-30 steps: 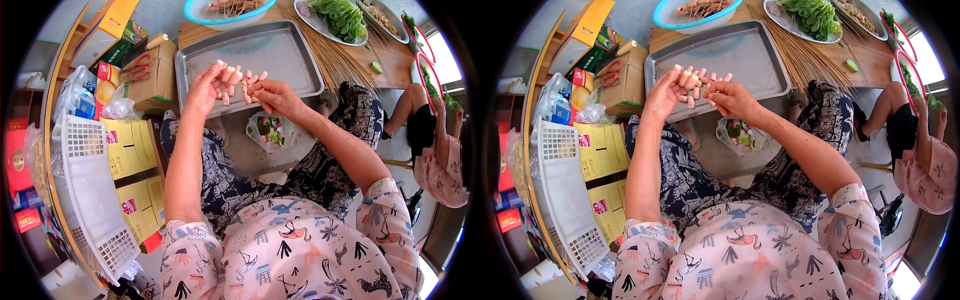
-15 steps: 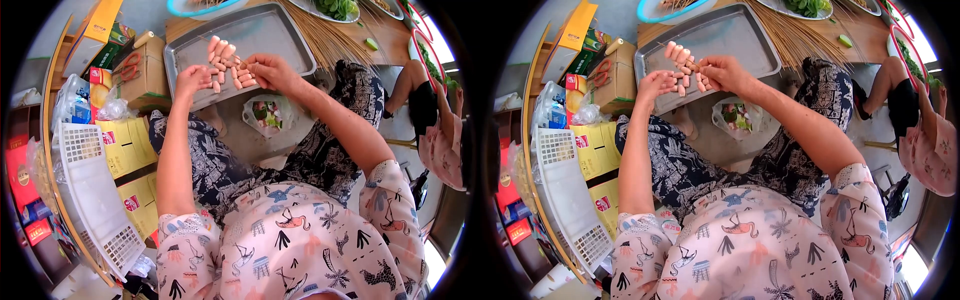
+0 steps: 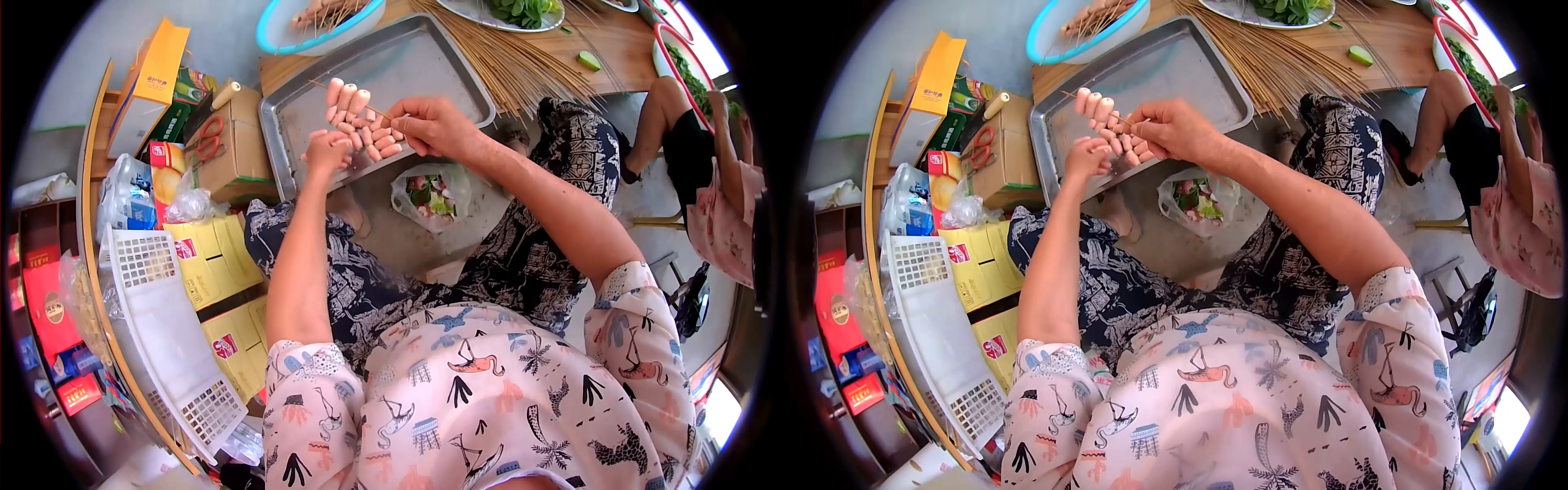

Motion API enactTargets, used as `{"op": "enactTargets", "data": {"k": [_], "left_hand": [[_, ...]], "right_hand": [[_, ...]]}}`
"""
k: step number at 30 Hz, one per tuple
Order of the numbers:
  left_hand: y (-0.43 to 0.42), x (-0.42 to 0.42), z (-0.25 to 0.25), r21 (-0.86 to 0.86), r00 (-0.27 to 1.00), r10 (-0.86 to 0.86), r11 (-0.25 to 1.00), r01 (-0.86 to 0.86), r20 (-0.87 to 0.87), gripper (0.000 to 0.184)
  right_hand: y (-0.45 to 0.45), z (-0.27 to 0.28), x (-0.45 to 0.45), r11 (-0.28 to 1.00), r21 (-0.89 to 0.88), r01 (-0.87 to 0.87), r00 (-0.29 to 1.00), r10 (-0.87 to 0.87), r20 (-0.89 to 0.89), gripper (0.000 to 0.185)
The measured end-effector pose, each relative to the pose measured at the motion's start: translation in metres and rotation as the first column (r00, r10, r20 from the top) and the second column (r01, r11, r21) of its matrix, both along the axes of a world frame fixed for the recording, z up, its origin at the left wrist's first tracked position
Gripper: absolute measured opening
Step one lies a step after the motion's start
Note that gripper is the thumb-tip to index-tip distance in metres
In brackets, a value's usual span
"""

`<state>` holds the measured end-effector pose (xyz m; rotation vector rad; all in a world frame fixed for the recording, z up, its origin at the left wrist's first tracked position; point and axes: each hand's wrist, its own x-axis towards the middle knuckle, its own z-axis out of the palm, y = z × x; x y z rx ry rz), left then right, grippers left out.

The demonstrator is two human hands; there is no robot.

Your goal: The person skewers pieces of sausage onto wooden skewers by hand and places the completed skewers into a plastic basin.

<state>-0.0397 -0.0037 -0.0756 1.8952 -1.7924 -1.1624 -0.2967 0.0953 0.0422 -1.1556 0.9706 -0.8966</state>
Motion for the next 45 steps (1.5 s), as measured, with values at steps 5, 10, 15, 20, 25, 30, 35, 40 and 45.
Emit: {"op": "enactTargets", "data": {"k": [5, 10, 15, 20, 25, 30, 35, 40, 45], "left_hand": [[-0.007, 0.013, 0.07, 0.28, 0.657, 0.267, 0.956, -0.088, -0.705, 0.03], [-0.007, 0.044, 0.103, 0.208, 0.471, 0.222, 0.975, -0.083, -0.854, 0.028], [0.002, 0.059, 0.092, 0.239, 0.326, 0.287, 0.954, -0.18, -0.9, 0.024], [0.002, 0.06, 0.082, 0.281, 0.232, 0.331, 0.933, -0.224, -0.915, 0.022], [0.004, 0.054, 0.084, 0.304, 0.184, 0.352, 0.92, -0.247, -0.918, 0.019], [0.007, 0.05, 0.088, 0.295, 0.181, 0.347, 0.918, -0.263, -0.92, 0.018], [0.009, 0.047, 0.09, 0.293, 0.178, 0.347, 0.917, -0.271, -0.921, 0.019], [0.006, 0.049, 0.087, 0.278, 0.191, 0.338, 0.918, -0.283, -0.922, 0.019], [0.007, 0.049, 0.085, 0.269, 0.192, 0.328, 0.922, -0.28, -0.925, 0.02]], "right_hand": [[0.004, 0.008, -0.001, 0.999, -0.002, -0.034, 0.999, 0.034, -0.04, 0.019], [0.01, 0.013, 0.006, 0.996, -0.02, -0.087, 0.996, 0.086, -0.017, 0.015], [0.011, 0.0, 0.015, 0.992, -0.009, -0.123, 0.991, 0.123, -0.048, 0.014], [0.009, -0.001, 0.022, 0.987, 0.021, -0.16, 0.984, 0.161, -0.07, 0.016], [0.007, 0.002, 0.029, 0.987, 0.046, -0.153, 0.982, 0.157, -0.101, 0.018], [0.006, 0.0, 0.034, 0.986, 0.057, -0.158, 0.981, 0.163, -0.101, 0.018], [0.006, -0.005, 0.035, 0.987, 0.036, -0.153, 0.984, 0.156, -0.083, 0.018], [0.007, 0.0, 0.035, 0.986, 0.058, -0.159, 0.983, 0.163, -0.08, 0.017], [0.007, 0.0, 0.035, 0.985, 0.068, -0.161, 0.983, 0.165, -0.074, 0.018]]}}
